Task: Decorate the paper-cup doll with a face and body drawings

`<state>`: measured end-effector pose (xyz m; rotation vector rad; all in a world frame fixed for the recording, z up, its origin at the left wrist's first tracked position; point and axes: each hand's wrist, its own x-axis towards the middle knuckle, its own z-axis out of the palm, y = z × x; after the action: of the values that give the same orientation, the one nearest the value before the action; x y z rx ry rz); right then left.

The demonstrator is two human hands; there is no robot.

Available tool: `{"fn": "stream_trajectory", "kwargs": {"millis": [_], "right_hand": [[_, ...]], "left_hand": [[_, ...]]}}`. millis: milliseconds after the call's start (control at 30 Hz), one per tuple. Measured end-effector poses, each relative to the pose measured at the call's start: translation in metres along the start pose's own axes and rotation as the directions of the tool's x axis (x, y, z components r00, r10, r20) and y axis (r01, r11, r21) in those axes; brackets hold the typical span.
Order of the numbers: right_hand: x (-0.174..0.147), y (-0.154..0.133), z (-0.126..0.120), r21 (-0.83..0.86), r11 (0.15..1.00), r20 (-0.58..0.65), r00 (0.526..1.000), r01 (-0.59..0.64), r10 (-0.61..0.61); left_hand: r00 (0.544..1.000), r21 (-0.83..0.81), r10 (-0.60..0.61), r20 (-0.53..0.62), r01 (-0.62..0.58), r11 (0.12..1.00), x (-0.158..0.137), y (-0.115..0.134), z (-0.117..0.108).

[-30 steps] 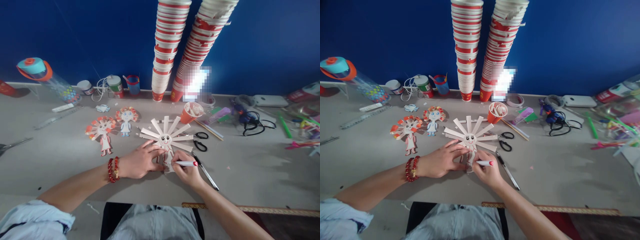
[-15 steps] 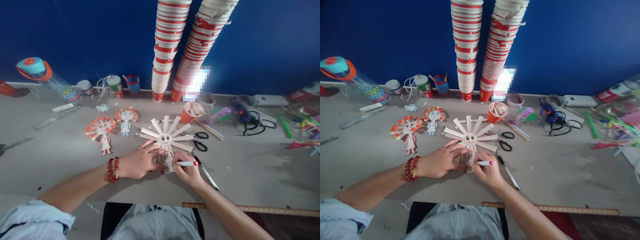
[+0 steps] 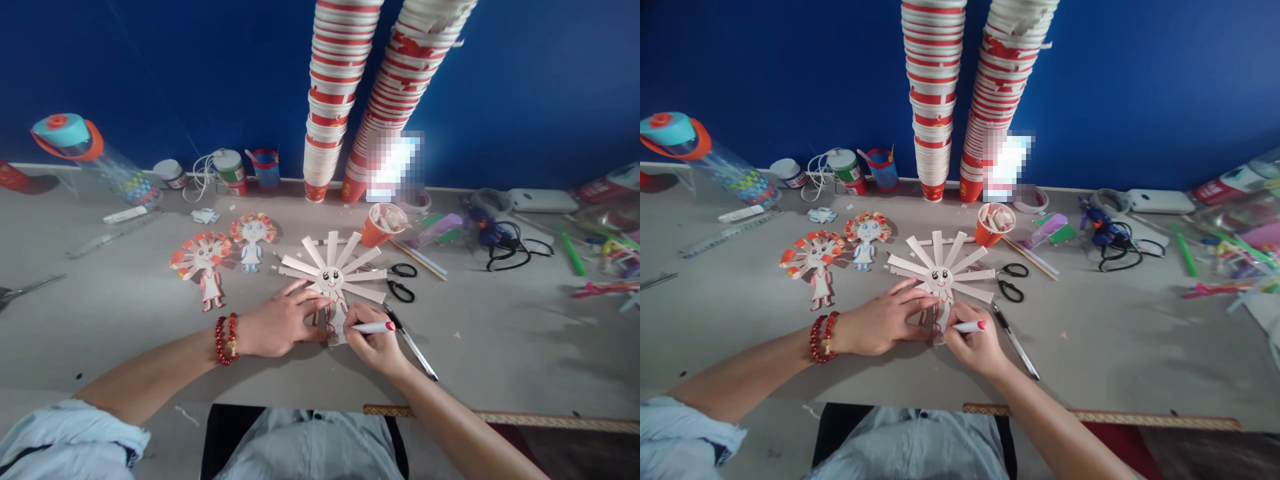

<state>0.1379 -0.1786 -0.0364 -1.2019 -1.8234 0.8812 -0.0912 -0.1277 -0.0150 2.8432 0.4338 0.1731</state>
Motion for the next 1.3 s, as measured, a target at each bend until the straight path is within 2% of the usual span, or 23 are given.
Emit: {"fn": "stream_trajectory", "kwargs": {"millis": [533, 1300], "right_hand": [[-0.0008, 0.0003, 0.0006, -0.018, 1.000, 0.017, 1.000, 0.003, -0.002], [-0.0017, -0.0008, -0.0009, 0.048, 0.999, 0.025, 1.000, -0.009, 0.008]], "left_hand": [[1.000, -0.004, 0.000, -0.002, 0.000, 1.000, 0.0000, 0.0000, -0.0015], [1.000, -0.008, 0.007, -0.019, -0.007, 1.000, -0.0004, -0.0003, -0.0014]]}}
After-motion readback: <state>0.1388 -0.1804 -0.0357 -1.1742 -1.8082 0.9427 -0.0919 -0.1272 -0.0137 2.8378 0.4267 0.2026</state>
